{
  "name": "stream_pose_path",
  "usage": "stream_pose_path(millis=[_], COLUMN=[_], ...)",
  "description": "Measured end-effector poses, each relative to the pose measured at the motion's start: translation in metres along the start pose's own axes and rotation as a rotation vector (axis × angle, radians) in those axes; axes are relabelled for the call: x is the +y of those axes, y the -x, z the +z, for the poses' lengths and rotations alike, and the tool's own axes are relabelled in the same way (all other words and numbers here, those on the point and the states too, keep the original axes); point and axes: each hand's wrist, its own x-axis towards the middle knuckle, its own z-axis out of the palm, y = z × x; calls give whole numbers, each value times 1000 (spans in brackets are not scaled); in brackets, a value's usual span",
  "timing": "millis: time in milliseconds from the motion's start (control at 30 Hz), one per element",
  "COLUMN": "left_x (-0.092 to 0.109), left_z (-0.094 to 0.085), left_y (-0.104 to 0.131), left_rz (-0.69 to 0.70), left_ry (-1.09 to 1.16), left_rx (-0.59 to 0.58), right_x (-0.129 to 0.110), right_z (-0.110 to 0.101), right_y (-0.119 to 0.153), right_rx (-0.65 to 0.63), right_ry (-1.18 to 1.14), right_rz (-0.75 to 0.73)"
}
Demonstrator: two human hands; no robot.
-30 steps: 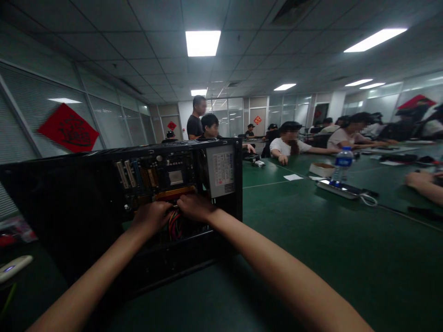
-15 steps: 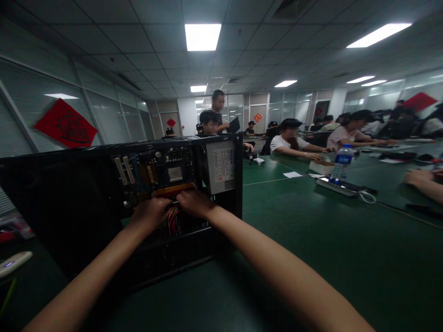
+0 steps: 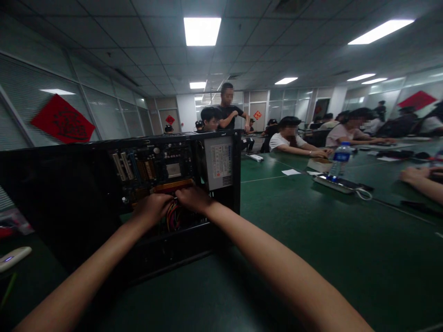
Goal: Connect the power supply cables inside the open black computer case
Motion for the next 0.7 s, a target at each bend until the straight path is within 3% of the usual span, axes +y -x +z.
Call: stream_pose_path(millis=[433,700], left_x=[1,0], left_z=[-3,-1], left_y=[0,0], left_rz=[-14,-11], left_ry=[6,-3], left_rx=[-3,-2], right_x=[9,6], right_z=[7,2], right_y=[9,9], right_rx=[46,37], right_ry=[-297,-348], right_rz=[37,146])
